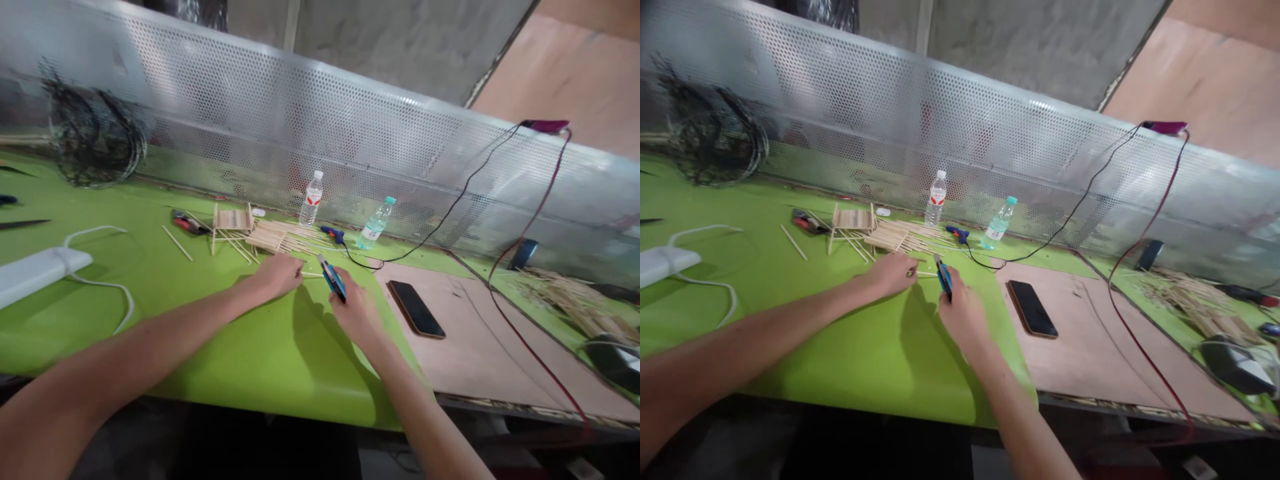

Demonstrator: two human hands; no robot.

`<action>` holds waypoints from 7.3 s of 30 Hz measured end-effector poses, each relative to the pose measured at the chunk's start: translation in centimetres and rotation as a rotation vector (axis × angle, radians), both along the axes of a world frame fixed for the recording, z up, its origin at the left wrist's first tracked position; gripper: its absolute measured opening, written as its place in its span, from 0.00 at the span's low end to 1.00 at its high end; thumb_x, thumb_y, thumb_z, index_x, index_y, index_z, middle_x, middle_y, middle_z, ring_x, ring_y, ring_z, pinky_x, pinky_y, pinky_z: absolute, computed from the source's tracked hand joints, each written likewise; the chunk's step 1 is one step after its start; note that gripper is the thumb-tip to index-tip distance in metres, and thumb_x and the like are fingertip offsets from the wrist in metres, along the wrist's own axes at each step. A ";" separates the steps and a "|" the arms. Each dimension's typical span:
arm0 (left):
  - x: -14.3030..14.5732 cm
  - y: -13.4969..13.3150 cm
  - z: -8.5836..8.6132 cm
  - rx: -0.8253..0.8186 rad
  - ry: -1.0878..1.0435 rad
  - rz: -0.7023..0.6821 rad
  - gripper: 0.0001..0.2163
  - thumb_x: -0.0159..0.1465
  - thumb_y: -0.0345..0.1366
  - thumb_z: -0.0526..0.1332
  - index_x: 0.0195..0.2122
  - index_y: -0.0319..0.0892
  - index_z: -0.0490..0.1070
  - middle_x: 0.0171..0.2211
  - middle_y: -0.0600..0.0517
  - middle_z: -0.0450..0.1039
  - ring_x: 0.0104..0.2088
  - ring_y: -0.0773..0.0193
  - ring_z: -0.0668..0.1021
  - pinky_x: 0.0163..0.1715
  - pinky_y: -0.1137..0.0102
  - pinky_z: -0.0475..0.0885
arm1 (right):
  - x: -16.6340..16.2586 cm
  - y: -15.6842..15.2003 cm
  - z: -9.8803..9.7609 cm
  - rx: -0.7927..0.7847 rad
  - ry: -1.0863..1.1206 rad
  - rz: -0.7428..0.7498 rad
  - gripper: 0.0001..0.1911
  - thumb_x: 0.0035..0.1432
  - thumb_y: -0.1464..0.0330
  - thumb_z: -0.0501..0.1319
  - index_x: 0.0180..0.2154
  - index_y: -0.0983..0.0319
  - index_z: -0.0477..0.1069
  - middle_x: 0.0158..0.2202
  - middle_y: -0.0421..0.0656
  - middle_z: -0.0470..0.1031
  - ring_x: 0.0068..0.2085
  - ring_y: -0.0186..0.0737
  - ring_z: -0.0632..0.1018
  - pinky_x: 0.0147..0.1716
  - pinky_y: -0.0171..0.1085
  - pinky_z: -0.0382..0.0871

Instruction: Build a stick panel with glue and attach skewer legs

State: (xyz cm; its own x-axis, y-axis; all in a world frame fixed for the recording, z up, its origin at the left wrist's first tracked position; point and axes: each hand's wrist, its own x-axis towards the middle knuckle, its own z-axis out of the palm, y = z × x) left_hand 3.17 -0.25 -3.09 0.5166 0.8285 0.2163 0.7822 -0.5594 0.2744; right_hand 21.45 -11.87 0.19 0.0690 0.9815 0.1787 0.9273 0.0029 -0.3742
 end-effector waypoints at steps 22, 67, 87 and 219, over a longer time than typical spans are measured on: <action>0.0 -0.3 0.2 0.007 -0.006 -0.051 0.13 0.65 0.36 0.54 0.26 0.41 0.75 0.27 0.48 0.78 0.24 0.63 0.76 0.23 0.70 0.62 | -3.8 -1.8 -0.7 -0.130 -0.307 0.122 0.35 0.66 0.73 0.52 0.72 0.64 0.51 0.37 0.47 0.81 0.31 0.42 0.79 0.25 0.35 0.62; 0.1 0.6 -0.2 -0.082 -0.006 -0.050 0.10 0.66 0.31 0.56 0.32 0.39 0.77 0.33 0.44 0.80 0.33 0.59 0.79 0.32 0.68 0.69 | -5.0 -0.7 -0.2 -0.250 -0.423 0.135 0.40 0.62 0.76 0.52 0.74 0.67 0.46 0.36 0.51 0.81 0.36 0.50 0.82 0.33 0.40 0.71; 0.1 0.3 -0.1 -0.094 -0.013 -0.062 0.09 0.69 0.32 0.54 0.40 0.40 0.74 0.38 0.42 0.79 0.36 0.54 0.81 0.33 0.65 0.71 | -3.3 -1.4 -0.6 -0.209 -0.248 0.087 0.35 0.67 0.72 0.51 0.74 0.62 0.50 0.38 0.50 0.82 0.32 0.45 0.81 0.29 0.36 0.66; 0.1 0.2 -0.3 -0.028 0.118 -0.050 0.13 0.69 0.27 0.52 0.45 0.34 0.76 0.41 0.39 0.79 0.41 0.55 0.81 0.41 0.65 0.75 | -3.3 0.2 0.3 -0.234 -0.362 0.131 0.30 0.69 0.69 0.50 0.70 0.59 0.57 0.40 0.53 0.82 0.38 0.53 0.83 0.37 0.43 0.72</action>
